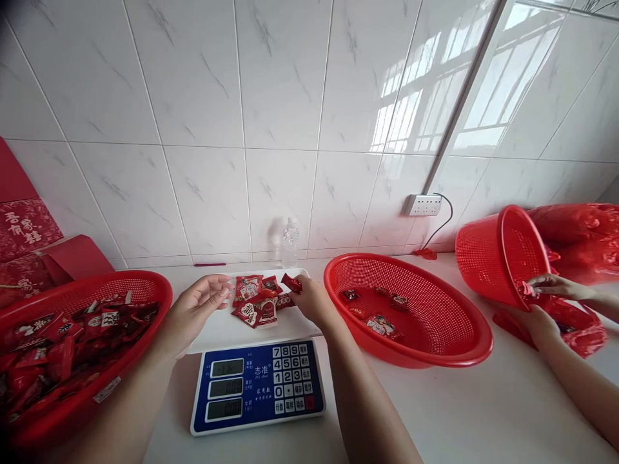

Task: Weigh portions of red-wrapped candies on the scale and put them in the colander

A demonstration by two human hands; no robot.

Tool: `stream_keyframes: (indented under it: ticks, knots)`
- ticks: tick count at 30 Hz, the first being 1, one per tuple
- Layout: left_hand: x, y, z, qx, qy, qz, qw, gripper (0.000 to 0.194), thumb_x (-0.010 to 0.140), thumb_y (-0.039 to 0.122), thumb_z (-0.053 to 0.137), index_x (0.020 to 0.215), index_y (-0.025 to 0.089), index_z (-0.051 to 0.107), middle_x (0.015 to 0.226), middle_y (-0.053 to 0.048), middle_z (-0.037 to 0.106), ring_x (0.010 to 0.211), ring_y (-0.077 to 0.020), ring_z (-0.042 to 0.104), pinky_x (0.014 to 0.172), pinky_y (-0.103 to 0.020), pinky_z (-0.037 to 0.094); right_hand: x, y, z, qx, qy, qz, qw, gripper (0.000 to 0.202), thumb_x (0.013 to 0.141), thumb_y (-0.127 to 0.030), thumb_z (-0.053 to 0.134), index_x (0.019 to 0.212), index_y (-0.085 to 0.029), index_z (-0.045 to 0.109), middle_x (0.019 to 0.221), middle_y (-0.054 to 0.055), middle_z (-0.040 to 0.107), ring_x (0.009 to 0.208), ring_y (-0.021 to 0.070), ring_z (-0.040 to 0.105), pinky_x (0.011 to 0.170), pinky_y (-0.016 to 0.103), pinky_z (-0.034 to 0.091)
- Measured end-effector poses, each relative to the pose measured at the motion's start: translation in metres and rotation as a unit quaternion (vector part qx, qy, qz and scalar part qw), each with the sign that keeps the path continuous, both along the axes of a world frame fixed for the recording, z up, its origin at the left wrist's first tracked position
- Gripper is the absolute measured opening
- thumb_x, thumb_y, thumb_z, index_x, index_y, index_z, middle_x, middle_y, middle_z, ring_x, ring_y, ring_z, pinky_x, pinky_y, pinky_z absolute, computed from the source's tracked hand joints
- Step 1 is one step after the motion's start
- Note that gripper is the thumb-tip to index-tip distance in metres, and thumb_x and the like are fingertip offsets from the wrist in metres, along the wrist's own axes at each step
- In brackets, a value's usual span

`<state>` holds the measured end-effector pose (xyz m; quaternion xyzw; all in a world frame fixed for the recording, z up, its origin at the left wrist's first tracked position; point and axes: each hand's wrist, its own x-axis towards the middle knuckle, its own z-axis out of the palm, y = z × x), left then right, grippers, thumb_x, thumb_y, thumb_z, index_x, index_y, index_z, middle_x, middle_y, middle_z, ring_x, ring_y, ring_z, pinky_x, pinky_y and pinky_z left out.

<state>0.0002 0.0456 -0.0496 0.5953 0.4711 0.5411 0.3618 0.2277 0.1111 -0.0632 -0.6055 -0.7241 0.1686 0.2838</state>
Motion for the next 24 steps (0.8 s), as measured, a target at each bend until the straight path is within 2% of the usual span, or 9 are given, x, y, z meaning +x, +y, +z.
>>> stream_keyframes:
  ticks: [5, 8, 10, 12, 15, 17, 19, 21, 24]
  knots:
    - [0.001, 0.0, 0.001, -0.005, -0.002, -0.003, 1.0, 0.037, 0.081, 0.047, 0.06, 0.106, 0.02, 0.062, 0.102, -0.007, 0.063, 0.101, -0.022, 0.059, 0.084, -0.035, 0.048, 0.005, 0.001, 0.002, 0.007, 0.003, -0.004, 1.0, 0.01, 0.076, -0.018, 0.056, 0.085, -0.018, 0.06, 0.08, 0.005, 0.067, 0.071, 0.0179, 0.058, 0.06, 0.025, 0.036]
    - [0.001, 0.0, 0.001, -0.009, -0.013, -0.004, 1.0, 0.037, 0.08, 0.047, 0.061, 0.105, 0.019, 0.062, 0.101, -0.008, 0.064, 0.1, -0.0224, 0.059, 0.083, -0.035, 0.049, 0.013, -0.003, 0.01, 0.021, 0.003, -0.017, 1.0, 0.01, 0.075, -0.018, 0.054, 0.084, -0.019, 0.06, 0.077, 0.005, 0.066, 0.07, 0.0182, 0.057, 0.06, 0.025, 0.035]
    - [0.002, 0.0, 0.001, -0.01, -0.013, -0.004, 1.0, 0.037, 0.079, 0.047, 0.061, 0.104, 0.019, 0.063, 0.101, -0.008, 0.064, 0.099, -0.0222, 0.059, 0.083, -0.035, 0.049, 0.017, -0.009, 0.018, 0.038, 0.03, -0.028, 0.998, 0.009, 0.075, -0.019, 0.054, 0.082, -0.02, 0.06, 0.074, 0.003, 0.065, 0.068, 0.0178, 0.056, 0.06, 0.026, 0.036]
    - [0.004, 0.0, 0.001, -0.013, -0.018, -0.005, 1.0, 0.038, 0.079, 0.048, 0.062, 0.104, 0.019, 0.063, 0.101, -0.008, 0.065, 0.097, -0.022, 0.06, 0.082, -0.034, 0.049, 0.017, -0.016, 0.026, 0.069, 0.104, -0.023, 0.992, 0.008, 0.075, -0.022, 0.055, 0.081, -0.02, 0.061, 0.071, 0.002, 0.064, 0.067, 0.0171, 0.056, 0.06, 0.027, 0.038]
    - [0.008, -0.002, -0.001, -0.03, -0.047, -0.021, 0.998, 0.041, 0.078, 0.051, 0.062, 0.104, 0.019, 0.065, 0.099, -0.009, 0.067, 0.095, -0.0225, 0.062, 0.081, -0.033, 0.049, 0.005, -0.027, 0.033, 0.1, 0.276, 0.042, 0.955, 0.015, 0.074, -0.029, 0.059, 0.085, -0.02, 0.061, 0.07, 0.0, 0.062, 0.064, 0.0158, 0.055, 0.06, 0.028, 0.042]
    - [0.012, -0.004, -0.002, -0.042, -0.062, -0.063, 0.995, 0.042, 0.079, 0.051, 0.061, 0.107, 0.019, 0.065, 0.104, -0.01, 0.067, 0.097, -0.0229, 0.062, 0.08, -0.032, 0.05, -0.009, -0.033, 0.032, 0.086, 0.364, 0.103, 0.922, 0.02, 0.072, -0.033, 0.063, 0.087, -0.02, 0.061, 0.069, -0.001, 0.062, 0.062, 0.0148, 0.054, 0.059, 0.028, 0.044]
    - [0.016, -0.007, -0.003, -0.046, -0.082, -0.121, 0.988, 0.043, 0.082, 0.049, 0.059, 0.113, 0.02, 0.063, 0.114, -0.01, 0.064, 0.099, -0.0227, 0.061, 0.079, -0.032, 0.051, -0.024, -0.038, 0.028, 0.046, 0.409, 0.16, 0.897, 0.021, 0.071, -0.034, 0.066, 0.086, -0.02, 0.061, 0.071, -0.001, 0.063, 0.063, 0.0143, 0.055, 0.06, 0.029, 0.047]
    - [0.021, -0.009, -0.003, -0.044, -0.123, -0.149, 0.98, 0.044, 0.083, 0.049, 0.058, 0.117, 0.021, 0.06, 0.118, -0.01, 0.062, 0.097, -0.0222, 0.062, 0.074, -0.032, 0.052, -0.038, -0.042, 0.022, -0.003, 0.427, 0.212, 0.879, 0.022, 0.072, -0.034, 0.067, 0.088, -0.021, 0.061, 0.076, 0.0, 0.064, 0.067, 0.0146, 0.058, 0.063, 0.029, 0.049]
    - [0.026, -0.01, -0.002, -0.048, -0.181, -0.114, 0.976, 0.047, 0.082, 0.05, 0.058, 0.116, 0.018, 0.061, 0.113, -0.011, 0.065, 0.089, -0.0215, 0.063, 0.064, -0.028, 0.051, -0.051, -0.045, 0.015, -0.046, 0.432, 0.244, 0.867, 0.026, 0.075, -0.036, 0.066, 0.095, -0.02, 0.059, 0.083, 0.001, 0.065, 0.071, 0.0149, 0.06, 0.064, 0.03, 0.051]
